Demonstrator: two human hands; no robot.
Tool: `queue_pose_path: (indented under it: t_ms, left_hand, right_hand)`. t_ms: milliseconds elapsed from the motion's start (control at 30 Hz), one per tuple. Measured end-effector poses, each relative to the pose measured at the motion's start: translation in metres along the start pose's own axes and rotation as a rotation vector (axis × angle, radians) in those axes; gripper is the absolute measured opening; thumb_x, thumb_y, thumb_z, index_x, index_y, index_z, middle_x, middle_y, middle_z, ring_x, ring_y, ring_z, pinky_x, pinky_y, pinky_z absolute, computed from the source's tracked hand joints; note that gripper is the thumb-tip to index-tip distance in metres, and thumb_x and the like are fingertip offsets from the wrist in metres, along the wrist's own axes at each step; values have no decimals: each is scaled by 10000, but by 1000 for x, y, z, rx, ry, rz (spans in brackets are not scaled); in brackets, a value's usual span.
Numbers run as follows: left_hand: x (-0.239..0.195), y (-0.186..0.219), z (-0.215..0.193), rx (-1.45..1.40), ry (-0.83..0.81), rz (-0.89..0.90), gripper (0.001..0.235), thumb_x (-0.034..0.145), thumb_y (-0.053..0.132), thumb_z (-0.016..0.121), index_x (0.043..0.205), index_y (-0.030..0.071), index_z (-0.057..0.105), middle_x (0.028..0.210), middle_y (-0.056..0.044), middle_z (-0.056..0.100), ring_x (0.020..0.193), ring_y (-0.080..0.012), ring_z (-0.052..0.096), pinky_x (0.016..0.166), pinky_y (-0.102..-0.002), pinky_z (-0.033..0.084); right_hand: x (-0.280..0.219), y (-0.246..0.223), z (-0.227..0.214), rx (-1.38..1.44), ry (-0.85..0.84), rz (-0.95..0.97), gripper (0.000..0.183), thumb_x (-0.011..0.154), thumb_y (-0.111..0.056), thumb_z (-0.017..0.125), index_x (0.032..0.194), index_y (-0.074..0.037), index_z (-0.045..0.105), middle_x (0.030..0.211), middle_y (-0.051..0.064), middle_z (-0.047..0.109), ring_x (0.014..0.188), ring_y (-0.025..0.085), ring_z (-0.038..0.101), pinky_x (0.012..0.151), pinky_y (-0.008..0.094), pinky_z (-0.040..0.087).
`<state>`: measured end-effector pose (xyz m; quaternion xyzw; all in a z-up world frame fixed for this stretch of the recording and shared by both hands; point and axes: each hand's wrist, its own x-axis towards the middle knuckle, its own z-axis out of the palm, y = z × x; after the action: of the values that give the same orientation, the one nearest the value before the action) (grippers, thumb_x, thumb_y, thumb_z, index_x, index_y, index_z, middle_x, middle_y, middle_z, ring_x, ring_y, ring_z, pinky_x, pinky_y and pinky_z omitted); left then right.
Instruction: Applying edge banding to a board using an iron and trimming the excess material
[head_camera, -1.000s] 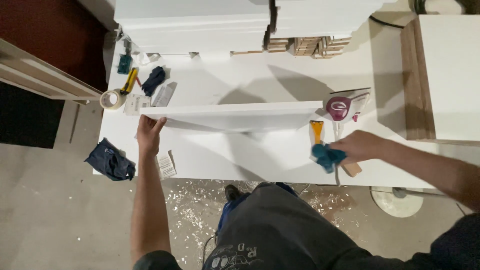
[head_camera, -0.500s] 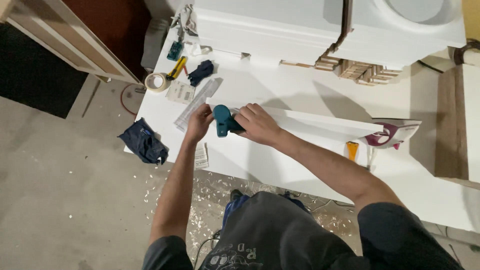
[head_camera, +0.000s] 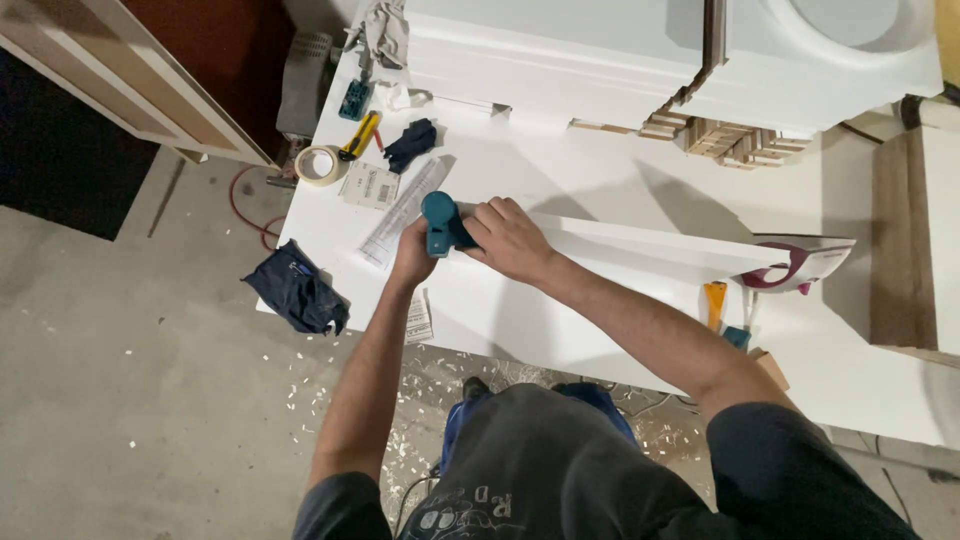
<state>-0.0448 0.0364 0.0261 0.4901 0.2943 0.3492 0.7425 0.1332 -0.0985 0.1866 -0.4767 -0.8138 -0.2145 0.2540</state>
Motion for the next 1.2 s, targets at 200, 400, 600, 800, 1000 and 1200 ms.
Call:
queue_pose_path:
  t_ms: [200,400,600,800,1000,1200]
  left_hand:
    - [6,-23,-3,317,-49,355,311,785,-126,710,1005,89,752,927,-32,725,943,-164,646,928,-339,488]
    - [1,-4,4,599,-46,387,266,790,-74,710,993,89,763,971,-102,764,1009,-316,708,941,-429,522]
    - [-10,25,23,449,-55,392,134,814,26,865,857,75,748,862,-88,728,879,-225,681,903,-419,520]
    - [2,14,13,439,-65,370,161,802,87,907,811,98,746,841,-59,721,861,-187,677,878,-400,522]
    - [-18,80,13,436,-250,242,203,893,15,786,1082,27,713,1091,-168,700,1095,-333,661,1037,-525,482]
    - [-37,171,56,195,-127,-220,764,1046,583,489,1298,-132,588,1243,-403,618,1152,-522,644,1014,-620,495]
  right_hand:
    - [-4,-2,4,-67,-104,-2,367,966,-379,620,1108,-40,617,883,68,478,854,285,513,765,406,478]
    - [-1,-1,7,-139,-90,7,364,964,-339,654,1127,-14,635,877,83,483,843,281,512,760,397,482]
    - [16,8,-3,-126,-176,98,406,910,-333,719,1148,-12,651,876,65,474,852,261,502,755,373,462]
    - [20,17,0,-35,-272,229,501,805,-340,830,1090,-3,594,932,89,479,911,303,520,792,424,452]
    - [32,16,-19,143,-642,414,448,952,-415,627,1025,25,584,845,190,618,815,403,666,746,495,511]
    - [37,11,-23,163,-778,421,444,978,-389,586,1119,32,567,907,193,635,877,404,681,794,493,514]
